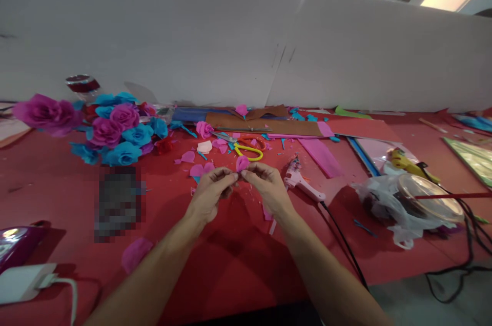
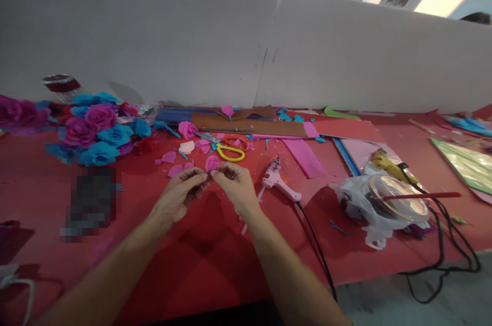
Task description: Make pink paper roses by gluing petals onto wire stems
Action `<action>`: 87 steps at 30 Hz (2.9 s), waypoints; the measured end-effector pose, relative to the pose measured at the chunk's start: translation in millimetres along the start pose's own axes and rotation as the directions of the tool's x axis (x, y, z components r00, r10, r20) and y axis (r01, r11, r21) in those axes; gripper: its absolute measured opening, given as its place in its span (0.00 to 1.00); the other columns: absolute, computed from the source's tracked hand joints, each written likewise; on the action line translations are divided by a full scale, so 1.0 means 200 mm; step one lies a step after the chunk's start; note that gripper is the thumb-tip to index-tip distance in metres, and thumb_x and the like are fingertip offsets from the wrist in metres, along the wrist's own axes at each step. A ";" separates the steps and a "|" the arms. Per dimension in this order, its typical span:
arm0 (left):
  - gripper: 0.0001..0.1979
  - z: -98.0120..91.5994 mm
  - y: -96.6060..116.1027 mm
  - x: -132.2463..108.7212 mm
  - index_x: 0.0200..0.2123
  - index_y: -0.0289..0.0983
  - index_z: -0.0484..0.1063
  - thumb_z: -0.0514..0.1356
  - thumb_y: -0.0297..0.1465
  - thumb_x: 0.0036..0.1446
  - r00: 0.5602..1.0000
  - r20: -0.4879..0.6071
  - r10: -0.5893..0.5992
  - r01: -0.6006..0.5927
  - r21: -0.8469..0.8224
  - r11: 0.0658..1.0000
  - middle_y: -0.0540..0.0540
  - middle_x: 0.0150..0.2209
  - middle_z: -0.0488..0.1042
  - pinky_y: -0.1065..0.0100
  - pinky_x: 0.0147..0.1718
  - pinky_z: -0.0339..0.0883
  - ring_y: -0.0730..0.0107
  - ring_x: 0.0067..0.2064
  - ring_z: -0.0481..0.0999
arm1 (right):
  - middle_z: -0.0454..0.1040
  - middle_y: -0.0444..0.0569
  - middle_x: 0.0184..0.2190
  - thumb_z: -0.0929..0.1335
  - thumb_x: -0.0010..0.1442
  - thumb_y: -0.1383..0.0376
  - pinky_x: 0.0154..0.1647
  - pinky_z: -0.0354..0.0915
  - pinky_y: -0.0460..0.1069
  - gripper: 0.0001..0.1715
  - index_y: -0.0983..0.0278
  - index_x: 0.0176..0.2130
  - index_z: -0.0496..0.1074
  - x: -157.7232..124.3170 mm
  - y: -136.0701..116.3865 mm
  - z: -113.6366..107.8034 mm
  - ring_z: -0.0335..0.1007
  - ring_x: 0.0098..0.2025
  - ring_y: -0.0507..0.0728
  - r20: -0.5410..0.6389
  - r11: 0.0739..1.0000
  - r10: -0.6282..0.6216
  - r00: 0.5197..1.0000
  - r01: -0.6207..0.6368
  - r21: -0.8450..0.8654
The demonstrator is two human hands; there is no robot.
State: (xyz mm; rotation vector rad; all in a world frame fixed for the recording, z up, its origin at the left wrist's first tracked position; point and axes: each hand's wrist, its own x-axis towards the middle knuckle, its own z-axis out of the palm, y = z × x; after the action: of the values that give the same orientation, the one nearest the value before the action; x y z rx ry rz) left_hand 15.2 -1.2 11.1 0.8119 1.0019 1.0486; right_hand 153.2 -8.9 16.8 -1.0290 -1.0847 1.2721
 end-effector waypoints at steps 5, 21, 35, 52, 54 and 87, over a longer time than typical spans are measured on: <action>0.11 0.01 0.01 0.00 0.22 0.34 0.69 0.67 0.33 0.39 0.999 -0.030 0.043 -0.043 0.003 0.999 0.53 0.20 0.69 0.75 0.20 0.52 0.81 0.20 0.61 | 0.72 0.43 0.25 0.73 0.45 0.63 0.35 0.65 0.47 0.08 0.63 0.28 0.72 0.00 0.02 0.00 0.67 0.29 0.51 0.004 1.000 0.011 1.000 -0.011 -0.003; 0.09 0.00 -0.06 0.01 0.22 0.36 0.73 0.64 0.35 0.48 0.950 0.060 0.306 -0.311 0.232 0.922 0.53 0.23 0.67 0.72 0.30 0.57 0.75 0.28 0.63 | 0.72 0.44 0.28 0.73 0.46 0.62 0.35 0.64 0.46 0.10 0.64 0.30 0.74 0.00 0.02 0.01 0.67 0.30 0.51 -0.051 0.997 -0.027 0.998 0.023 -0.079; 0.04 0.00 -0.03 -0.01 0.29 0.39 0.78 0.66 0.30 0.46 0.937 -0.005 0.350 -0.347 0.124 0.930 0.50 0.31 0.77 0.70 0.38 0.65 0.70 0.35 0.72 | 0.72 0.46 0.31 0.74 0.49 0.65 0.36 0.65 0.49 0.03 0.59 0.29 0.77 -0.03 0.03 0.01 0.66 0.33 0.53 -0.046 0.885 -0.395 0.918 0.366 -0.287; 0.04 0.01 -0.06 -0.02 0.29 0.39 0.78 0.65 0.31 0.48 0.940 0.104 0.326 -0.332 0.043 0.942 0.50 0.31 0.76 0.67 0.42 0.66 0.69 0.36 0.73 | 0.69 0.44 0.29 0.72 0.52 0.68 0.32 0.62 0.48 0.06 0.60 0.32 0.72 -0.07 0.00 0.03 0.63 0.30 0.52 -0.066 0.811 -0.500 0.864 0.440 -0.385; 0.03 0.01 -0.06 -0.01 0.28 0.39 0.78 0.66 0.32 0.46 0.949 0.083 0.303 -0.304 0.004 0.953 0.50 0.29 0.75 0.67 0.41 0.67 0.70 0.34 0.72 | 0.69 0.43 0.30 0.72 0.52 0.67 0.33 0.63 0.48 0.07 0.60 0.34 0.70 -0.07 0.00 0.03 0.63 0.31 0.51 -0.078 0.808 -0.507 0.859 0.441 -0.390; 0.10 0.00 -0.06 -0.01 0.27 0.37 0.76 0.71 0.33 0.39 0.971 0.235 0.036 0.015 -0.213 0.977 0.50 0.28 0.73 0.68 0.41 0.66 0.72 0.34 0.72 | 0.69 0.46 0.29 0.71 0.54 0.67 0.30 0.66 0.48 0.02 0.61 0.32 0.74 -0.11 -0.05 0.05 0.66 0.29 0.52 0.021 0.760 -0.548 0.836 0.508 -0.405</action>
State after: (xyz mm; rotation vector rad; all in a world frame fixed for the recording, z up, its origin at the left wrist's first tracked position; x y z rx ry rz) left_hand 18.6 -7.3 0.4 0.7460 0.6694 1.0207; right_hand 145.3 -31.3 26.7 -0.9643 -1.4660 0.5410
